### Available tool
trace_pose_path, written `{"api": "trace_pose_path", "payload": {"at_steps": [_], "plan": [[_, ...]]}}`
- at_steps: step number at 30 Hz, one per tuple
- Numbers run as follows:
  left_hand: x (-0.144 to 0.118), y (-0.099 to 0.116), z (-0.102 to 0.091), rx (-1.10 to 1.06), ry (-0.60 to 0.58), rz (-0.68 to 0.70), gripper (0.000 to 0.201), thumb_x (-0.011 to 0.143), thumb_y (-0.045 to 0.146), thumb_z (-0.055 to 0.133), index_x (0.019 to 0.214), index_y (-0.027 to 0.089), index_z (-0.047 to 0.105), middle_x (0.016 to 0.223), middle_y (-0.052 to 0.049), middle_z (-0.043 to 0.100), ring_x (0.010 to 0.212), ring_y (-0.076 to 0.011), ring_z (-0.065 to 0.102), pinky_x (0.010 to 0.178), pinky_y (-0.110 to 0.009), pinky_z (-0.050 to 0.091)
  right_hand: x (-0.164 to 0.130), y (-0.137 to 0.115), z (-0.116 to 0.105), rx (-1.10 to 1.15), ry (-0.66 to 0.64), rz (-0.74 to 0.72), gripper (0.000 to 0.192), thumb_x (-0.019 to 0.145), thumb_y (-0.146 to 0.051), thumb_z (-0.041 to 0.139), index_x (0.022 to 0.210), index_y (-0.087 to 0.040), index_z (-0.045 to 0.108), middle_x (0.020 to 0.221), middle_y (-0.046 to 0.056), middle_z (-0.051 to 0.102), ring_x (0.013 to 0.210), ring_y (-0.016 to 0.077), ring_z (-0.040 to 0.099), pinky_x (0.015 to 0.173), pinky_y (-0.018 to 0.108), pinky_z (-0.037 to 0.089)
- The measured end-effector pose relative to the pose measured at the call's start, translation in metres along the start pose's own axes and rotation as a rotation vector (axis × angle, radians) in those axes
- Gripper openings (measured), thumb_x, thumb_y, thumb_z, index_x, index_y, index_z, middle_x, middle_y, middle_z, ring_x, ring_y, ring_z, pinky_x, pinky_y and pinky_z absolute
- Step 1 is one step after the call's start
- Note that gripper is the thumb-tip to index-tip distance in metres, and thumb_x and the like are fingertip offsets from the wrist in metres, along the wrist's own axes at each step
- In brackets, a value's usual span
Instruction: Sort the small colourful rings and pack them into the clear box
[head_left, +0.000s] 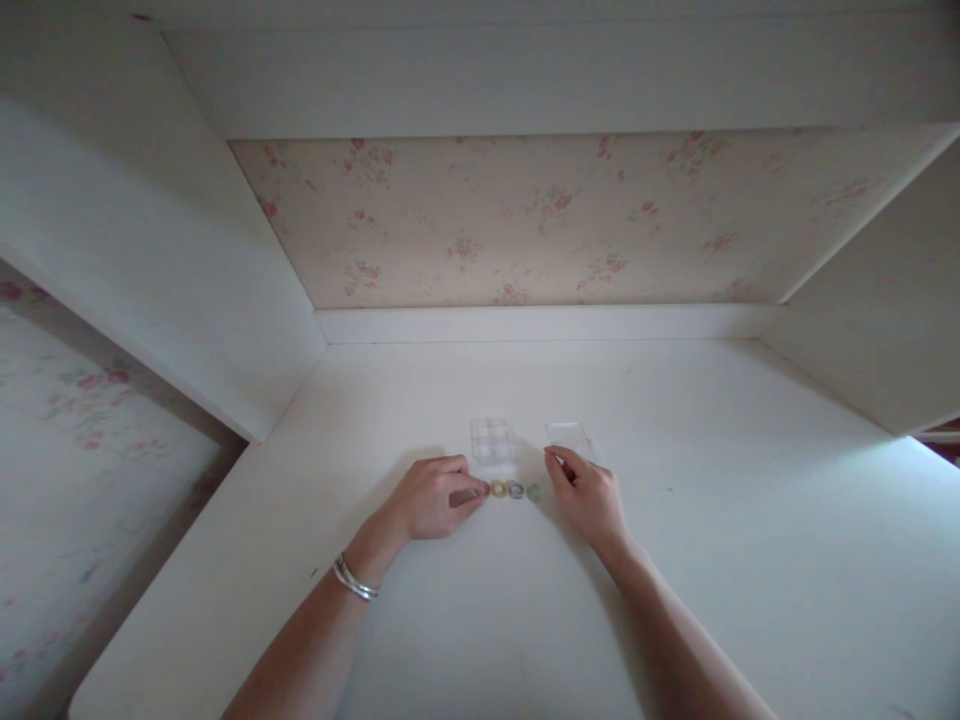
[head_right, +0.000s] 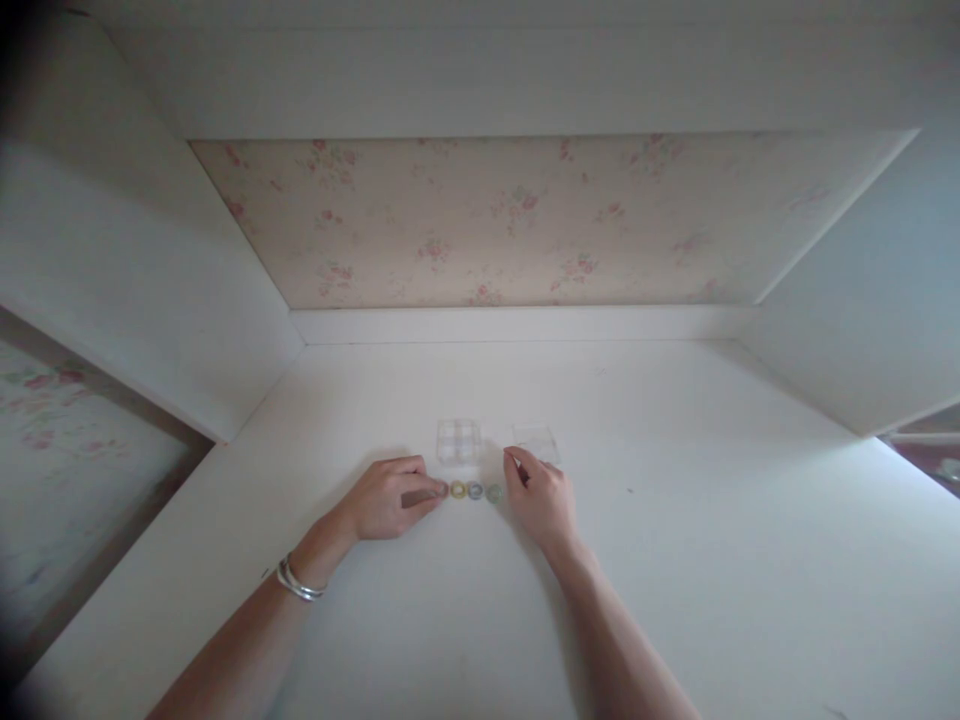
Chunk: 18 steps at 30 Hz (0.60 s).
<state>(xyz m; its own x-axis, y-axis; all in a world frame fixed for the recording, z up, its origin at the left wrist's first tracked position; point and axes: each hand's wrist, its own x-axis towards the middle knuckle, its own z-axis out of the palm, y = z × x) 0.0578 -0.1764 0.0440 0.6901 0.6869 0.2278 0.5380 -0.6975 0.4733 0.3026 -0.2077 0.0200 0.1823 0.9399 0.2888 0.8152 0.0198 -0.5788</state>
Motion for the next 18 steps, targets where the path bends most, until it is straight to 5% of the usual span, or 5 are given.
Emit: {"api": "trace_pose_path", "payload": {"at_steps": [18], "plan": [[0.0005, 0.0035, 0.0027, -0.010, -0.012, -0.024, 0.021, 0.087, 0.027, 0.049, 0.092, 0.028, 0.069, 0.078, -0.001, 0.056, 0.066, -0.0114, 0.055, 0.063, -0.023, 0.043, -0.0014, -0.0003, 0.0034, 0.018, -0.036, -0.004, 0.034, 0.087, -0.042, 0.040, 0.095, -0.024, 0.069, 0.070, 0.001, 0.069, 0.061, 0.0142, 0.062, 0.059, 0.022, 0.041]]}}
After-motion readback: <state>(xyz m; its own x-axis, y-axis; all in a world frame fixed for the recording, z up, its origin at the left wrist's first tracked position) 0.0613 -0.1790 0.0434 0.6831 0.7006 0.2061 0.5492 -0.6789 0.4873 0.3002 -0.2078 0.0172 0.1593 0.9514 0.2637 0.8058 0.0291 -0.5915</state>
